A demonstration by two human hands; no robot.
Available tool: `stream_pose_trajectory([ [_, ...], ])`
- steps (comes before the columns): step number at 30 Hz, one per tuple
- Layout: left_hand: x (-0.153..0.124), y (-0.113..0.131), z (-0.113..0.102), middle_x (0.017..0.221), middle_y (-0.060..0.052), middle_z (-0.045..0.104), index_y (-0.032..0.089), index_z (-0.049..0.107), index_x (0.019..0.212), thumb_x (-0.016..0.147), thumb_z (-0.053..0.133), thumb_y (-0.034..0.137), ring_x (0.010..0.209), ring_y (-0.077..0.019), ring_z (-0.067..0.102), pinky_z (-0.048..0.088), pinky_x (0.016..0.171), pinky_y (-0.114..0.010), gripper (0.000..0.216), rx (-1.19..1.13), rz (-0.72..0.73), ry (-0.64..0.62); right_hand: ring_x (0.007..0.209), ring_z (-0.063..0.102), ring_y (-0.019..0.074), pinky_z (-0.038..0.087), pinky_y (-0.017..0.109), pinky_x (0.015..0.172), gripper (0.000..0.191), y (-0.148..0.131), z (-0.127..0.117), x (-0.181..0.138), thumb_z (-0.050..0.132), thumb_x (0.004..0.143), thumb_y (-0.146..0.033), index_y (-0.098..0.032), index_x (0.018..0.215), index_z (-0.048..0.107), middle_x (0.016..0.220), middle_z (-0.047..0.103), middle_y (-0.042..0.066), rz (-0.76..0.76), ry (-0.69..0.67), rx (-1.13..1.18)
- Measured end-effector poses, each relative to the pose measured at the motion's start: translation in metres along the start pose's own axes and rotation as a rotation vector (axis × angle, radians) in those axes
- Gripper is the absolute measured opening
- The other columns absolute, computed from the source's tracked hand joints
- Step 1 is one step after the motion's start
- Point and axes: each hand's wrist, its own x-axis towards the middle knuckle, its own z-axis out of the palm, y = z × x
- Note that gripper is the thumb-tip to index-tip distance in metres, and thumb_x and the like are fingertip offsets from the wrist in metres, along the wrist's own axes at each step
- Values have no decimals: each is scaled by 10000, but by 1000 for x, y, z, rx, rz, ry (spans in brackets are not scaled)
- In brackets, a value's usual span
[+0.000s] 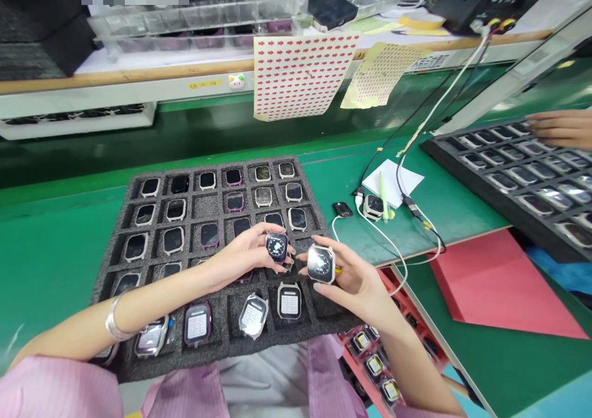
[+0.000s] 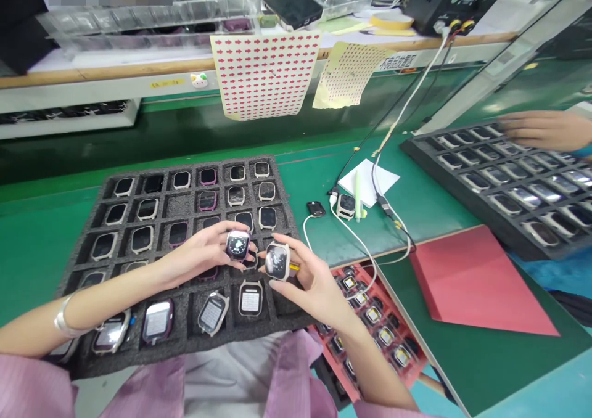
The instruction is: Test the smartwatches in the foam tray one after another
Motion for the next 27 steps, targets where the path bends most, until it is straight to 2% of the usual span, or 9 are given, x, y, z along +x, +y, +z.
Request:
stream_pose_trajectory([
  [4, 0, -1, 0, 983, -78, 667, 166, 488, 1096, 635, 631, 51, 960, -212, 632, 496, 839, -382, 496, 18, 11, -6, 1082, 626, 249, 450, 408, 999, 528, -7, -2, -3, 708, 783, -188, -238, 1265, 501, 1178, 653, 87, -36, 99, -291],
  [8, -1, -3, 0, 968, -78, 671, 163, 497, 1094, 636, 633, 58, 941, -214, 643, 504, 832, -381, 489, 11, 20, -18, 1042, 645, 242, 470, 376, 970, 534, -12, -3, -4, 729, 764, -194, -257, 1246, 507, 1091, 698, 56, -81, 156, -416],
  [10, -1, -4, 0, 975, -76, 669, 167, 503, 1090, 638, 632, 67, 949, -220, 643, 508, 832, -385, 481, 2, 31, -24, 967, 672, 242, 518, 365, 889, 538, -13, -4, -4, 724, 771, -207, -250, 1258, 498, 1046, 716, 63, -66, 164, -428],
  [12, -1, -4, -1, 994, -74, 663, 173, 505, 1084, 639, 629, 75, 957, -224, 644, 510, 838, -392, 472, -13, 34, -24, 768, 697, 212, 568, 323, 690, 550, -12, -4, -4, 713, 783, -224, -241, 1281, 480, 1003, 728, 73, -34, 173, -419],
  [15, -1, -5, -1, 1004, -77, 657, 172, 502, 1080, 657, 607, 95, 925, -220, 658, 509, 845, -400, 443, -26, 17, -27, 527, 642, 141, 517, 257, 458, 605, -10, -4, -4, 692, 805, -228, -240, 1338, 407, 984, 729, 85, 17, 156, -306],
  [18, -1, -6, -1, 999, -68, 649, 179, 496, 1085, 667, 593, 89, 875, -197, 663, 518, 800, -364, 439, 5, 31, -41, 675, 708, 198, 554, 264, 491, 669, -9, -4, -4, 696, 800, -223, -232, 1374, 352, 1002, 714, 103, 63, 110, -122],
  [22, 0, -8, 0, 843, -2, 611, 184, 484, 1039, 689, 634, 110, 704, -125, 623, 469, 590, -234, 388, 201, 84, 22, 850, 710, 264, 593, 282, 527, 712, -10, 0, -5, 718, 776, -219, -227, 1388, 355, 1108, 665, 147, 91, 22, 99],
  [25, 0, -11, -2, 705, 50, 534, 188, 469, 1004, 738, 659, 214, 569, -93, 565, 398, 483, -197, 327, 395, 118, 83, 828, 702, 244, 598, 277, 504, 583, -13, 5, -7, 651, 839, -263, -225, 1363, 398, 1184, 624, 166, 94, -16, 241],
  [27, 0, -13, -4, 727, 55, 514, 194, 466, 985, 756, 656, 251, 540, -82, 554, 374, 453, -190, 303, 468, 156, 79, 801, 699, 225, 597, 270, 492, 472, -13, 9, -8, 582, 889, -278, -228, 1334, 430, 1181, 628, 157, 95, -9, 299],
])
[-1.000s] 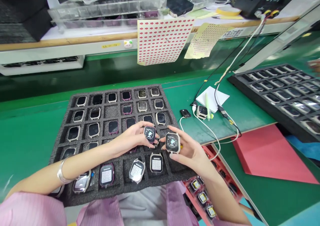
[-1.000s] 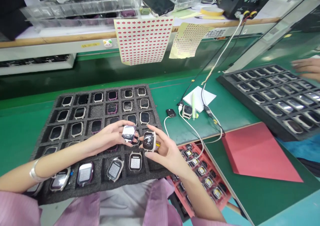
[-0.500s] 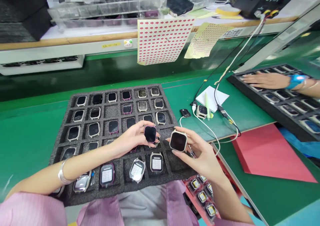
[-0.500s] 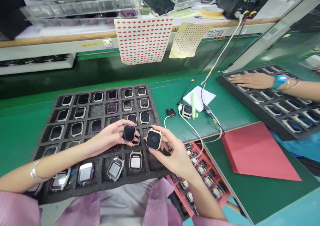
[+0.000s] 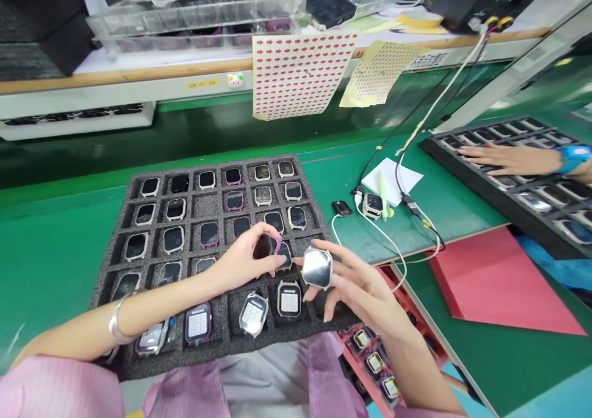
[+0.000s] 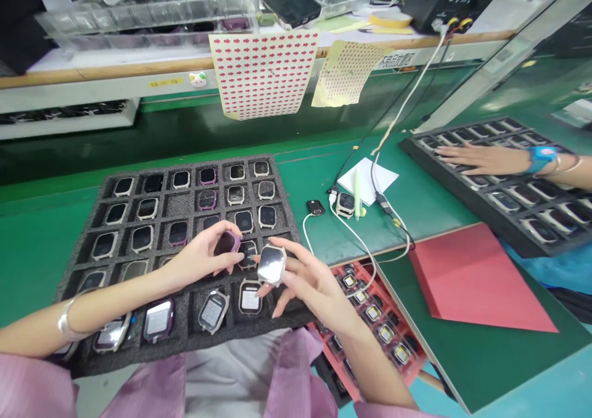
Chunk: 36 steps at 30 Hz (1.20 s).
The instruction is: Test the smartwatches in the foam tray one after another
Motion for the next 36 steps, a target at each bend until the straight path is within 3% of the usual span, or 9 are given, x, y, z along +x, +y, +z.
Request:
stream_pose_trajectory([
  [6, -1, -3, -1, 811, 44, 501, 194, 472, 970, 768, 624, 218, 546, -70, 549, 404, 489, -207, 254, 47, 47, -14, 733, 702, 194, 582, 240, 458, 328, 7, 2, 3, 583, 889, -253, -229, 1210, 520, 1158, 639, 137, -12, 23, 10],
  [14, -5, 3, 1, 756, 59, 491, 188, 475, 919, 759, 583, 148, 524, -67, 508, 409, 540, -224, 197, 87, 40, -62, 645, 687, 169, 586, 244, 455, 311, 10, 2, 4, 640, 844, -242, -202, 1145, 571, 1004, 665, 95, -51, 58, 8],
  [25, -5, 0, 1, 907, -2, 553, 182, 519, 1004, 760, 609, 161, 769, -130, 536, 432, 730, -257, 260, 175, 141, -8, 612, 679, 160, 561, 225, 397, 334, 10, 1, 4, 650, 839, -284, -218, 1155, 564, 1064, 663, 117, -50, 79, 72],
  [36, -7, 2, -1, 860, 12, 540, 177, 514, 984, 745, 553, 106, 715, -113, 495, 394, 674, -240, 252, 247, 149, -31, 554, 670, 156, 572, 248, 401, 320, 15, -4, 9, 676, 815, -259, -212, 1117, 583, 994, 672, 89, -94, 15, 76],
])
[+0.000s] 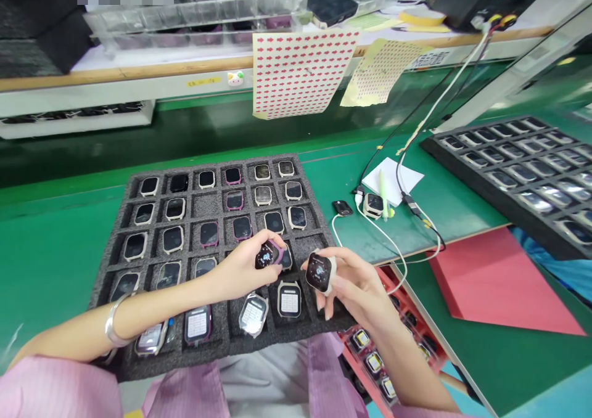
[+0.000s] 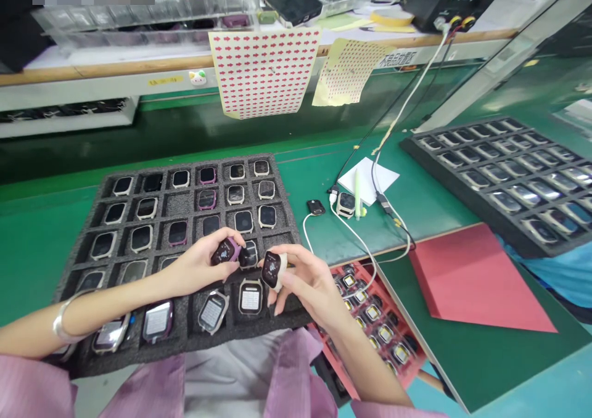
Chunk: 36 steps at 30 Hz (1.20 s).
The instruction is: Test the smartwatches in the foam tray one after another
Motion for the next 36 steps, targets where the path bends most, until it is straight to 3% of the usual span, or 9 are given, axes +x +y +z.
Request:
stream_pose_trajectory([
  [17, 1, 0, -3, 843, 30, 503, 190, 476, 998, 774, 547, 148, 594, -76, 468, 382, 600, -228, 239, -61, -1, -14, 544, 665, 169, 563, 278, 442, 323, -5, 4, -1, 683, 801, -275, -194, 1108, 627, 894, 676, 73, -9, 123, -47],
  [24, 1, -3, -3, 903, 2, 532, 192, 498, 1018, 759, 568, 128, 785, -129, 509, 398, 693, -243, 275, -21, 44, 33, 531, 676, 176, 566, 282, 436, 338, -2, -2, 2, 683, 800, -263, -227, 1132, 633, 893, 692, 65, -37, 42, -38],
  [30, 0, 2, -4, 890, 3, 537, 189, 502, 991, 748, 548, 101, 807, -136, 514, 396, 748, -262, 262, 30, 54, 20, 506, 657, 157, 554, 268, 442, 305, -7, 6, -2, 684, 796, -250, -193, 1094, 651, 893, 691, 75, -15, 127, -43],
  [36, 1, 0, -5, 884, 13, 531, 193, 483, 1012, 761, 544, 118, 730, -118, 504, 396, 702, -257, 269, 40, 28, 20, 532, 666, 174, 560, 282, 454, 338, -7, 5, 0, 702, 780, -261, -192, 1107, 649, 864, 685, 64, -10, 109, -29],
])
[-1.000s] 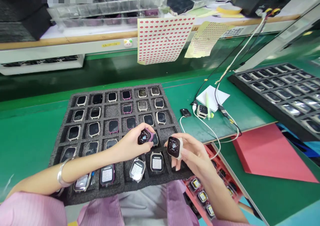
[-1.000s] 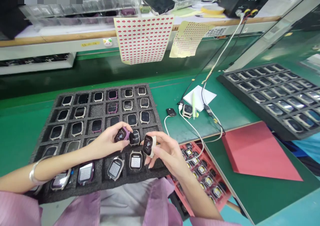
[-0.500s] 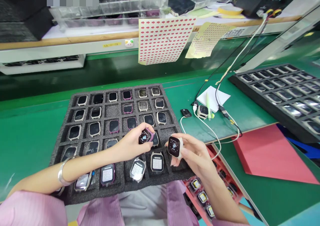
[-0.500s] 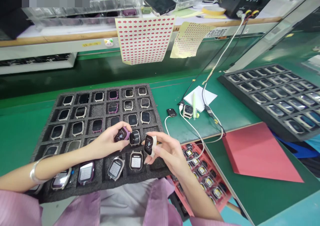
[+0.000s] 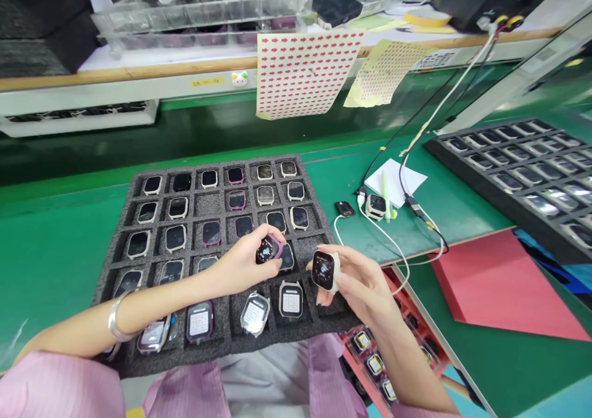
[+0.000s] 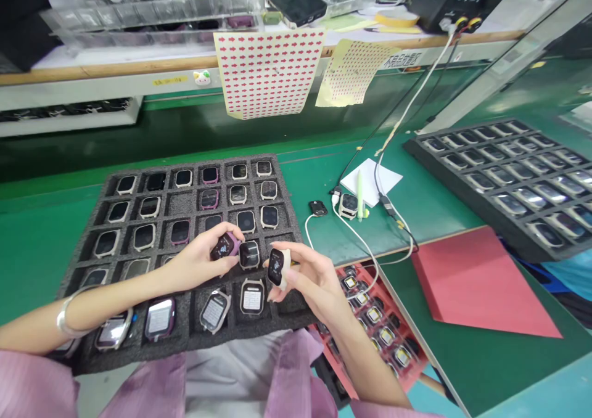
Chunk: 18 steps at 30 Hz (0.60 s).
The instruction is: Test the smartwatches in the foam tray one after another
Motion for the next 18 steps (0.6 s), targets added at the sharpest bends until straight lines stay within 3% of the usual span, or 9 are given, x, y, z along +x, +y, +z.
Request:
stream_pose_trajectory([
  [18, 1, 3, -2, 908, -4, 549, 196, 478, 983, 745, 526, 126, 838, -159, 521, 386, 787, -289, 253, 66, -12, 6, 516, 668, 173, 573, 287, 458, 339, 3, -6, 4, 690, 790, -248, -188, 1120, 646, 831, 676, 59, -15, -40, -45],
])
